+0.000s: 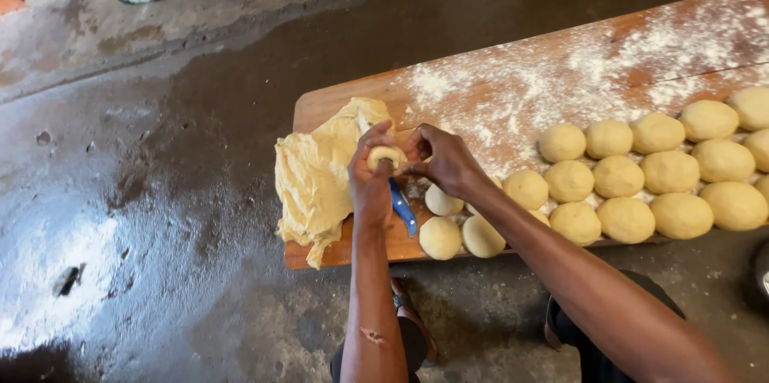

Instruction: Cutting dough into small pieces and rolling them into balls on a floured wooden board

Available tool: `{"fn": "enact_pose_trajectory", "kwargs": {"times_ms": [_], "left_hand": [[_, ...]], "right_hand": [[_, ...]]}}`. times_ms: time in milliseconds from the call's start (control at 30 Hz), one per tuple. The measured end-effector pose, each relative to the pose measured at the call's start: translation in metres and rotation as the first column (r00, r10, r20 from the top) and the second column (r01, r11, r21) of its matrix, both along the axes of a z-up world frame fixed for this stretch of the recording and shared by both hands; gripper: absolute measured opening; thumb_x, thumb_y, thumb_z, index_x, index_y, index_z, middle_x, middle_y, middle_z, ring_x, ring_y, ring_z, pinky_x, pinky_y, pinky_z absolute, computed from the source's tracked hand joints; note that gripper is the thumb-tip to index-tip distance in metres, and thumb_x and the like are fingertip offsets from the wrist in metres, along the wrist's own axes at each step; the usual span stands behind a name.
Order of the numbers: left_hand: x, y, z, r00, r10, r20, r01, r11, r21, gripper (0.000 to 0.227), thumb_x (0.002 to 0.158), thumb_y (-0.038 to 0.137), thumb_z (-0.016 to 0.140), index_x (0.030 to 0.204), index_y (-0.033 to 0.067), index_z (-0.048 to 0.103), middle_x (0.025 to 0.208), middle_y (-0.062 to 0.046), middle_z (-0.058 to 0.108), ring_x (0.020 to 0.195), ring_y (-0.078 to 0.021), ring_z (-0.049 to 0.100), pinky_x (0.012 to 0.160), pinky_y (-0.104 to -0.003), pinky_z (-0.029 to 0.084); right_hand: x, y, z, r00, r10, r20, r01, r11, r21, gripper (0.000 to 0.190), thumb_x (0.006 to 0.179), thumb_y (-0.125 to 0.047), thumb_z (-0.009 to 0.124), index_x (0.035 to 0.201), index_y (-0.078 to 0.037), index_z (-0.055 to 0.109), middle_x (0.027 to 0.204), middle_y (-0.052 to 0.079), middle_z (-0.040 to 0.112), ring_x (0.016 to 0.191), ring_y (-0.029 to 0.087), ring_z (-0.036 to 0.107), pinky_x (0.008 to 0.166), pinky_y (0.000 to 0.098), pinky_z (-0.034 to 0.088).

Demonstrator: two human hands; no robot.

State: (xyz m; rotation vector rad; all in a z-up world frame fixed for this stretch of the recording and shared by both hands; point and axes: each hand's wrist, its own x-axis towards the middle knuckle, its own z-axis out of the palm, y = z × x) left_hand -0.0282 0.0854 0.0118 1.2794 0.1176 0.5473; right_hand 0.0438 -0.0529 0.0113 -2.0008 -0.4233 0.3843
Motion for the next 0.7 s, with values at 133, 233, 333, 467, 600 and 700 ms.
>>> {"fn": "enact_pose_trajectory", "kwargs": {"times_ms": [133,233,333,467,600,700], "left_hand": [[0.014,-0.023,-0.025,0.986,-0.156,0.065,0.168,0.944,-0.284,0.048,0.087,-0.011,0.042,0.131,-0.0037,0.058,0.153,-0.023,0.055,0.139,-0.0388,0.059,0.102,-0.043,0.06],[0.008,-0.04,-0.003,0.983,-0.184,0.005,0.18,0.953,-0.243,0.041,0.095,-0.002,0.058,0.136,-0.0021,0.058,0.14,-0.019,0.065,0.121,-0.0266,0.07,0.095,-0.037,0.061],[0.006,-0.036,0.005,0.987,-0.019,-0.158,0.05,0.98,0.193,0.035,0.1,0.008,0.071,0.133,0.004,0.062,0.117,-0.022,0.074,0.104,-0.0269,0.072,0.086,-0.037,0.062],[0.004,-0.038,0.017,0.975,0.14,-0.173,-0.102,0.972,0.213,0.04,0.09,-0.006,0.066,0.126,0.0109,0.065,0.112,-0.012,0.074,0.1,-0.0191,0.071,0.084,-0.031,0.06],[0.009,-0.051,0.025,0.992,-0.125,0.004,0.122,0.959,-0.257,0.043,0.086,-0.008,0.061,0.127,0.0048,0.059,0.13,-0.017,0.067,0.109,-0.021,0.066,0.092,-0.035,0.058],[0.009,-0.065,0.022,0.985,-0.153,-0.084,0.121,0.945,-0.305,0.051,0.094,-0.003,0.056,0.145,0.0024,0.058,0.123,-0.016,0.067,0.106,-0.0202,0.068,0.1,-0.036,0.058]], "right_hand": [[-0.005,-0.016,0.017,0.998,-0.054,0.028,0.054,0.998,-0.025,0.037,0.083,-0.017,0.09,0.114,-0.016,0.071,0.1,0.011,0.077,0.1,0.031,0.078,0.089,0.048,0.063],[-0.004,-0.028,0.04,0.981,-0.116,0.154,0.131,0.987,-0.09,0.038,0.087,-0.021,0.086,0.12,-0.019,0.068,0.11,0.01,0.076,0.113,0.033,0.074,0.101,0.0519,0.059],[-0.016,-0.033,0.053,0.964,-0.095,0.248,0.09,0.995,0.031,0.034,0.092,-0.011,0.082,0.124,-0.01,0.071,0.112,0.015,0.077,0.11,0.036,0.076,0.097,0.0488,0.064],[-0.029,-0.036,0.065,0.984,-0.057,0.169,0.037,0.992,0.117,0.018,0.094,-0.008,0.079,0.112,-0.006,0.078,0.101,0.019,0.079,0.097,0.039,0.079,0.09,0.0492,0.066],[-0.008,-0.043,0.053,0.977,-0.157,0.145,0.141,0.983,0.114,0.03,0.089,-0.012,0.086,0.116,-0.008,0.073,0.102,0.015,0.075,0.098,0.033,0.078,0.089,0.0455,0.065],[-0.008,-0.042,0.04,0.937,-0.137,0.323,0.141,0.99,0.013,0.027,0.086,-0.015,0.085,0.111,-0.012,0.074,0.097,0.013,0.075,0.097,0.036,0.078,0.09,0.052,0.064]]}}
